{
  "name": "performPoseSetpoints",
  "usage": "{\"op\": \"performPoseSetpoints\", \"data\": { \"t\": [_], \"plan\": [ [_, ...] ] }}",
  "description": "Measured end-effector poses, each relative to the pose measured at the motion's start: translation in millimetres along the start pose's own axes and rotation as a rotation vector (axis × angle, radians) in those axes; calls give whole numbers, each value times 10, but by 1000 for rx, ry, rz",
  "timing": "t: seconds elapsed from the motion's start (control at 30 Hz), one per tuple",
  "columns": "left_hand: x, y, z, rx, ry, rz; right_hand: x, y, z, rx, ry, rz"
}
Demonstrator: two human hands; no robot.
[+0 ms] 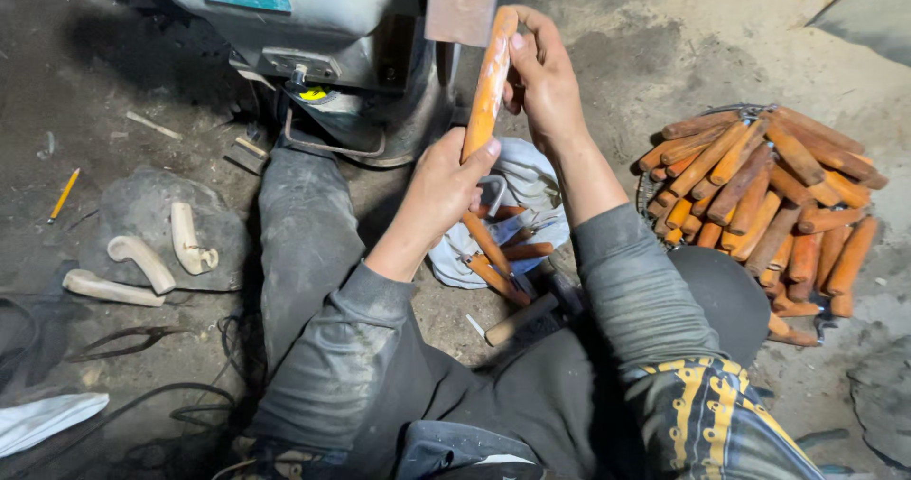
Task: The person sits on the floor and repeatedly grinds wooden handles against a bench grinder, producing sparks. They pick up handles from a pile, shape them on the wheel, and place finished pieces into a white sack.
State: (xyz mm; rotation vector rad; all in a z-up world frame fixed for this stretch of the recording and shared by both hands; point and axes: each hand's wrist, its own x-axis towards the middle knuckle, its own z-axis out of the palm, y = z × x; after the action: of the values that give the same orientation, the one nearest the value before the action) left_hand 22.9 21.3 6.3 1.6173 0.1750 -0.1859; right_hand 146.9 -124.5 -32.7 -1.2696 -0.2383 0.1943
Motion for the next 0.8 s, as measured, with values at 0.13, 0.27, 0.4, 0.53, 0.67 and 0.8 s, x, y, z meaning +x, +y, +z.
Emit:
{"op": "performPoseSetpoints", "data": {
  "t": [0.13, 0.27, 0.4, 0.53, 0.67, 0.8],
  "plan": [
    [64, 107, -63, 116, 78, 29, 218, 46, 118, 2, -5, -54],
    [104, 139, -96, 216, 124, 73, 312, 80, 189, 42, 2, -44],
    [145, 87, -135, 147, 119, 55, 367, 105, 249, 64, 8, -100],
    [170, 12, -142, -5, 81, 5, 364, 88, 301, 35, 49, -163],
    [194, -70, -181, -364, -88, -94, 370, 76, 332, 69, 95, -116],
    [187, -113, -230, -682, -184, -160, 381, 87, 341, -83, 153, -161]
  ]
}}
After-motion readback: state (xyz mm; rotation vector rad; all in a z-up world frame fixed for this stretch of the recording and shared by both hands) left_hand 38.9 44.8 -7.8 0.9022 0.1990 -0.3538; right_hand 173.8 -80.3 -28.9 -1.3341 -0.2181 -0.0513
